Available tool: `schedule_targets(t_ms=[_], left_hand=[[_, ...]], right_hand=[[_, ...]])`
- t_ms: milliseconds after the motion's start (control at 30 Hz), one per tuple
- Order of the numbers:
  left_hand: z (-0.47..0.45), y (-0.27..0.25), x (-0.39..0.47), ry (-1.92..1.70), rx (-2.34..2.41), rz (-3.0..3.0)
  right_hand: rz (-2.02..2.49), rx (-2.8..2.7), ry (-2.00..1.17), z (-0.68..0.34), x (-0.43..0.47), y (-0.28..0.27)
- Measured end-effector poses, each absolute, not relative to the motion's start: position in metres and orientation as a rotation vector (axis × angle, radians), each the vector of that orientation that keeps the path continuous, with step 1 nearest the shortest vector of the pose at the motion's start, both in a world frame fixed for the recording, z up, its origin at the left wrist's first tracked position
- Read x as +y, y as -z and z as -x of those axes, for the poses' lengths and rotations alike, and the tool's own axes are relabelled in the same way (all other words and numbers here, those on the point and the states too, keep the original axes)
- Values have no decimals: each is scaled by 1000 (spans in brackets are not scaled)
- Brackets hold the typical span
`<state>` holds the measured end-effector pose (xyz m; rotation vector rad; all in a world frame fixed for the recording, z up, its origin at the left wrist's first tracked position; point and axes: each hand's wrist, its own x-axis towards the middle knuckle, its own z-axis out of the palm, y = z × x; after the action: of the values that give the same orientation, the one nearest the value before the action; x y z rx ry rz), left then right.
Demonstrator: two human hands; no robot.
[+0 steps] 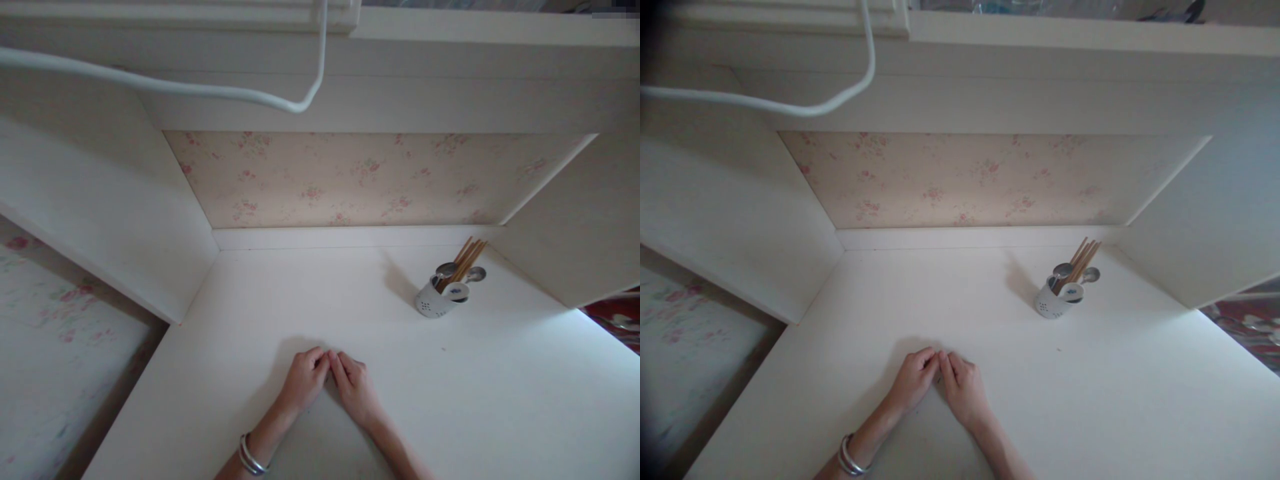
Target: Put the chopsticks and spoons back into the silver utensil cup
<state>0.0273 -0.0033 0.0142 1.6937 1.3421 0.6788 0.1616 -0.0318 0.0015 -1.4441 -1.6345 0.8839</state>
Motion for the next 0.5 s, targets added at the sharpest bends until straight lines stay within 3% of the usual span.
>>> schedule_targets(t_ms=[500], left_hand=[[-28,-16,-5,-674,1340,-1709]], right_hand=[[1434,-1629,-903,-162,-32,-2]])
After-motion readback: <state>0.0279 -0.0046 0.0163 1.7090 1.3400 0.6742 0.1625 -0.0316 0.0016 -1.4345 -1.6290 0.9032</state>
